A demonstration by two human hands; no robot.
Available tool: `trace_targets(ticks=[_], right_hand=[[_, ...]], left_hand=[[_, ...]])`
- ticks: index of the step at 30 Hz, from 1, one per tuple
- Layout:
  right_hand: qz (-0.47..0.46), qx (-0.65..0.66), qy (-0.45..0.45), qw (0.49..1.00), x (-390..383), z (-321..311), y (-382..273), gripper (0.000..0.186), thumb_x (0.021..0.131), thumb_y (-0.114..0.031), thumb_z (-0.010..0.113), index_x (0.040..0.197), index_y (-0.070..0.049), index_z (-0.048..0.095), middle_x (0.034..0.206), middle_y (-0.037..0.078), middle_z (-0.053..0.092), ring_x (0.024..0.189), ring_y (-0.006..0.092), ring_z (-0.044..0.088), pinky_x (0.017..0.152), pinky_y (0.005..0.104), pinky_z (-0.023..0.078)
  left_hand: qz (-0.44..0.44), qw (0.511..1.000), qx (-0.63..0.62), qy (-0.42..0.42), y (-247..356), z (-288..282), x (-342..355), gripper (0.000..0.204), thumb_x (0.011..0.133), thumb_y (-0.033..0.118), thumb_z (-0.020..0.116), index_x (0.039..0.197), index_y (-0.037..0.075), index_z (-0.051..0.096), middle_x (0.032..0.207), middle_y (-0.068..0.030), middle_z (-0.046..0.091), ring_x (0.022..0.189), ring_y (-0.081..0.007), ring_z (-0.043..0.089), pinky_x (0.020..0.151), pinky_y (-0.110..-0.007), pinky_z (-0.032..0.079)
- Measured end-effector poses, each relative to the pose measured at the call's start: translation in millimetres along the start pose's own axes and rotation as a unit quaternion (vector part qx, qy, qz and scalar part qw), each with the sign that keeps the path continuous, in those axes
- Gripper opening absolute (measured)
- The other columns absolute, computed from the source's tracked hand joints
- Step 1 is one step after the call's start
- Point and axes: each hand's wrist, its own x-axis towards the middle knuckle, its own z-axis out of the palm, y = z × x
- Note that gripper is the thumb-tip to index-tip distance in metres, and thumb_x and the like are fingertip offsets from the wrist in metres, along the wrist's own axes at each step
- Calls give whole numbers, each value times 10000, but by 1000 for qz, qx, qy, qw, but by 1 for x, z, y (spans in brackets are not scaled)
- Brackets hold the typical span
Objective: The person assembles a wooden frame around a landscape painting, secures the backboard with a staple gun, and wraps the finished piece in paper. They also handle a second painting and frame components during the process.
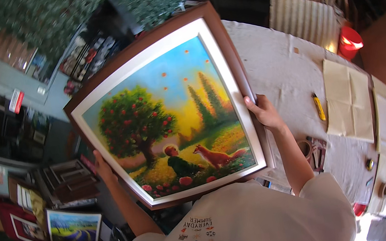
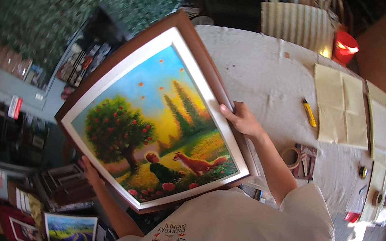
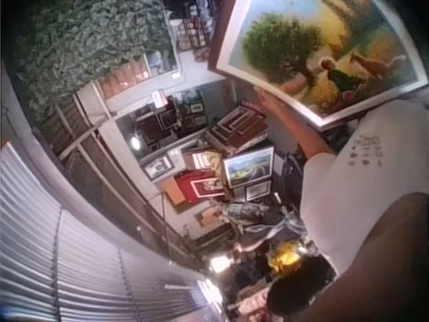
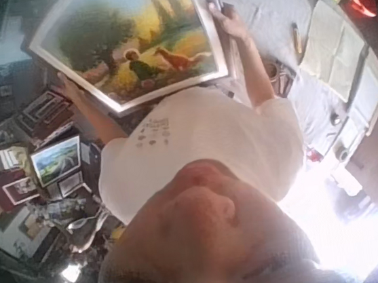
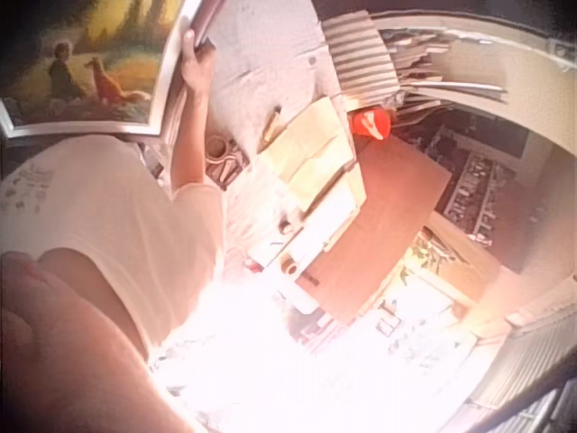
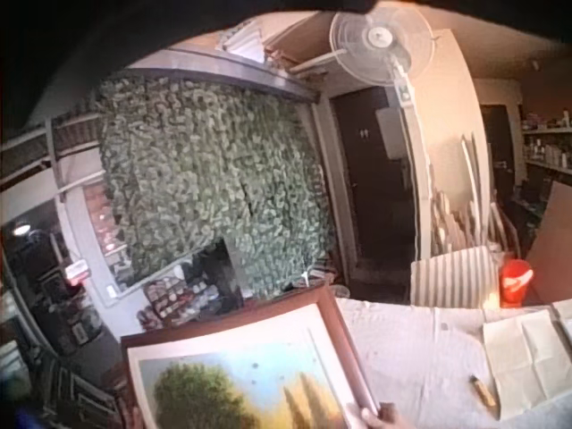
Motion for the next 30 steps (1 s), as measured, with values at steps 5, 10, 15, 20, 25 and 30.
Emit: trace_targets(ticks=[5,10,15,20,25,30], right_hand=[[27,62,-150,986,41,-1,45,536,940,-349,690,1260,58,551,1065,37,633,947,113,553,837,288,472],[154,112,-220,957,67,0,78,528,885,-261,748,1250,68,553,1092,57,642,988,134,589,866,289,478],[203,73,-200,956,80,11,40,435,861,-203,774,1186,40,617,1033,50,693,939,128,640,830,269,501],[223,53,-204,952,93,12,51,416,834,-244,809,1121,14,652,974,17,693,850,96,627,762,255,494],[215,38,-223,950,127,22,47,349,808,-253,834,1013,-23,671,853,-21,650,734,69,577,652,247,457],[153,-11,-264,952,153,53,-4,249,767,-160,840,901,-4,699,792,-9,671,679,79,599,634,254,473]], left_hand=[[-88,995,35,16,-45,-22,8,633,914,599,617,1023,-20,694,885,-63,669,773,-144,634,667,-303,501],[-165,985,12,51,-78,-35,-7,637,886,593,661,1011,-30,695,813,-49,667,660,-154,623,595,-312,501],[-197,965,119,123,-121,-57,-20,707,877,601,664,1031,-88,698,844,-103,694,703,-174,653,626,-314,519],[-220,951,139,170,-129,-63,-41,789,854,642,657,1052,-121,690,871,-175,708,826,-213,674,712,-342,527],[-150,930,247,225,-127,-68,-51,895,855,744,550,988,-130,689,854,-264,691,870,-308,682,799,-407,505],[-214,906,195,309,-129,-62,-69,900,893,761,438,996,-96,692,898,-275,684,900,-340,664,836,-419,488]])
